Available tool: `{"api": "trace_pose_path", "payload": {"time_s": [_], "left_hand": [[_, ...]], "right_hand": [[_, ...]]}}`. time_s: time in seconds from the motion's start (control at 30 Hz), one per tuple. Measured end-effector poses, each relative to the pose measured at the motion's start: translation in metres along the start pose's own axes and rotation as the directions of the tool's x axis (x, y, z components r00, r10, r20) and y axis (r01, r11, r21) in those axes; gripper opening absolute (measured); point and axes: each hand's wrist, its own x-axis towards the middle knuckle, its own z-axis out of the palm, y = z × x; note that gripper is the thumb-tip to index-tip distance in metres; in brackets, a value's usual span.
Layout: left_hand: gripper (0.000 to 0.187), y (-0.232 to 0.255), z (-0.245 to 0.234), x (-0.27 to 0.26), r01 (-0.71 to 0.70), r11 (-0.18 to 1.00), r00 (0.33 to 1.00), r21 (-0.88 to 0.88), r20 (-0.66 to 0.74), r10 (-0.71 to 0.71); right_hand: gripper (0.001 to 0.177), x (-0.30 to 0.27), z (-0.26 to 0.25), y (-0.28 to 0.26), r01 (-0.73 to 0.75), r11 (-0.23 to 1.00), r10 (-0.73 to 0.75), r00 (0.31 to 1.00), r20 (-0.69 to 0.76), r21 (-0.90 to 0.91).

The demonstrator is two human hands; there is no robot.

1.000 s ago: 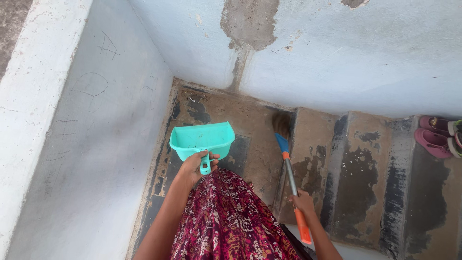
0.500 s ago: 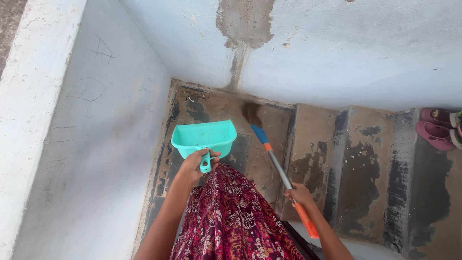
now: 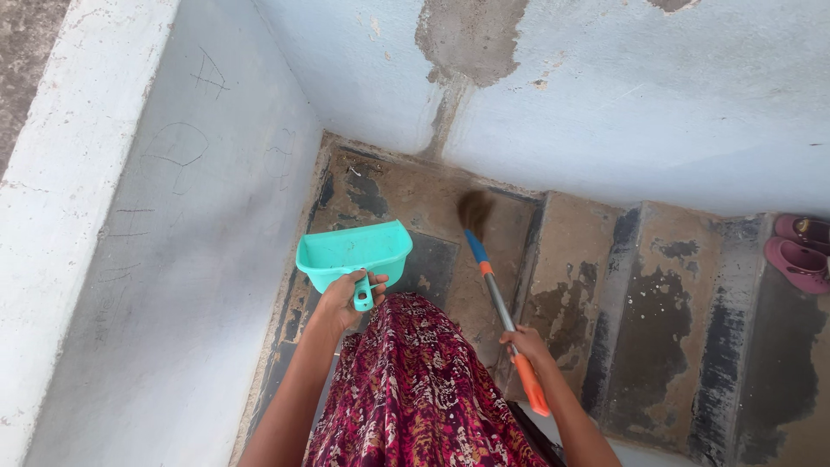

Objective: The person sweeps debris from outdoor concrete stairs into a dustpan using a long-handled broom. The person moves sandals aside by hand, sweeps each step individually, and gathers the dirt into a teal dustpan before carrying it down to the lower landing.

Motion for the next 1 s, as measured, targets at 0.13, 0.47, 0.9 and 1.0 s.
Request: {"api": "trace_pose_path", "payload": {"time_s": [0.13, 0.47, 0.9, 1.0], "left_hand": [[0.027, 0.006, -0.001, -0.001, 0.004, 1.000, 1.000, -0.015, 0.010, -0.003], [0.028, 0.008, -0.001, -0.004, -0.001, 1.000, 1.000, 0.016, 0.009, 0.001], [0.031, 0.009, -0.015, -0.009, -0.009, 1.000, 0.999, -0.029, -0.040, 0.008], [0.032, 0.008, -0.021, -0.005, -0.013, 1.000, 0.999, -0.015, -0.033, 0.013]], "right_hand": [[0.046, -0.037, -0.030, 0.027, -0.025, 0.997, 0.028, 0.999, 0.042, -0.071], [0.025, 0.011, 0.017, -0.013, -0.046, 0.960, 0.058, 0.998, -0.033, 0.277], [0.020, -0.027, 0.016, 0.011, -0.098, 0.841, 0.029, 0.990, 0.136, 0.531], [0.018, 0.007, 0.039, -0.010, -0.162, 0.870, 0.078, 0.978, 0.196, 0.466]]}}
